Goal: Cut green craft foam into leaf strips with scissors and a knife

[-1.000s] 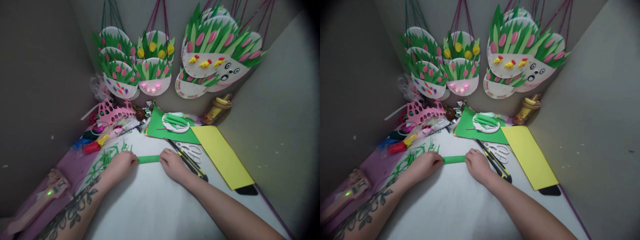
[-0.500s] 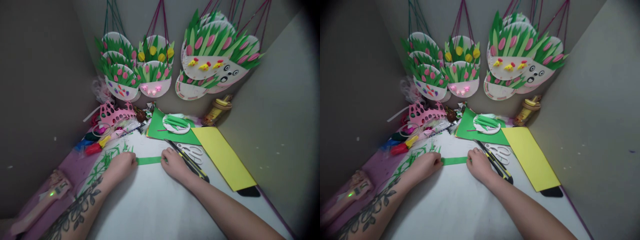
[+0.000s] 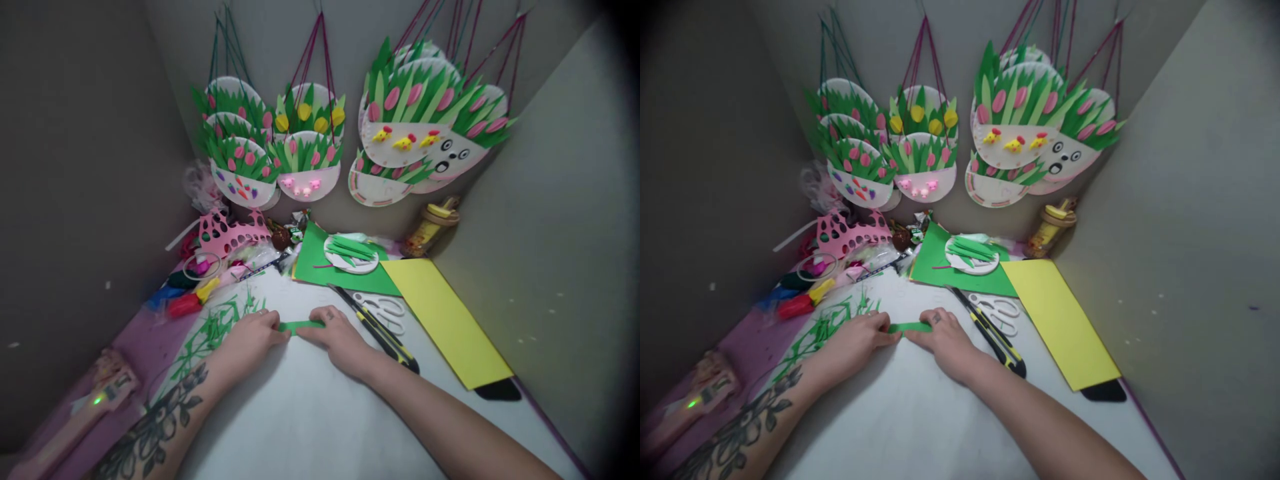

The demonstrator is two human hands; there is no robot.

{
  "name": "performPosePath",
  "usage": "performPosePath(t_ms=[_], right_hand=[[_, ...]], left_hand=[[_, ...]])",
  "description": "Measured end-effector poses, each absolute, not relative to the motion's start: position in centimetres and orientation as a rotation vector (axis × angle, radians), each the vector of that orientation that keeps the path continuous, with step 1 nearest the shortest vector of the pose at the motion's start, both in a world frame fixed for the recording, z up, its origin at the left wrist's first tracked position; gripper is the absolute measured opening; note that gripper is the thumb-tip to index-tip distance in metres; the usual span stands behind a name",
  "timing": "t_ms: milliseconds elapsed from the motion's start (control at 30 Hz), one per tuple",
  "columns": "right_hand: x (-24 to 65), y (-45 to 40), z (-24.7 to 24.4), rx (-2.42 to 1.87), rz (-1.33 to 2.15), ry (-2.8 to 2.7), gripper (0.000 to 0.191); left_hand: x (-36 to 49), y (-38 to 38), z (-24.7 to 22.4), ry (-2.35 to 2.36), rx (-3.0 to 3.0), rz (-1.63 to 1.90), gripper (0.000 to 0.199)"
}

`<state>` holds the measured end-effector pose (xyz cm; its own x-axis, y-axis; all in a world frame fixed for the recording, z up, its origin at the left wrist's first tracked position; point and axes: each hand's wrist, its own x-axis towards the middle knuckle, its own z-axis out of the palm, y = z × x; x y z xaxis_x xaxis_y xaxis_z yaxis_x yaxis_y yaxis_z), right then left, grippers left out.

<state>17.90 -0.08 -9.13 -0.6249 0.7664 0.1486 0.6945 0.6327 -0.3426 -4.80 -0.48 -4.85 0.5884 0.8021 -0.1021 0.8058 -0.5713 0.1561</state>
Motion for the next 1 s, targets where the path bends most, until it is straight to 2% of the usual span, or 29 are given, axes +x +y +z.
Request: performPosePath(t_ms=[300, 500, 733, 1000], right_hand=[[17.6, -1.4, -7.5, -1.304, -0.074, -2.779, 0.031], [18.1, -2.0, -6.9, -1.543, -0.123, -2.800, 0.028], [17.7, -2.1, -7.5, -1.613, -0.140, -2.821, 0.024], [17.2, -2.4, -8.0, -1.449, -0.191, -2.844, 0.021]], left_hand=[[-4.2, -1.4, -4.2, 1.417, 2.763, -0.332, 0.037], [-4.0, -2.4, -3.1, 1.598, 2.550, -0.465, 0.038], [-3.2, -3.1, -2.0, 1.660, 2.514, -0.521, 0.033], [-1.5, -3.6, -3.3, 1.559, 2.534, -0.474, 0.030]])
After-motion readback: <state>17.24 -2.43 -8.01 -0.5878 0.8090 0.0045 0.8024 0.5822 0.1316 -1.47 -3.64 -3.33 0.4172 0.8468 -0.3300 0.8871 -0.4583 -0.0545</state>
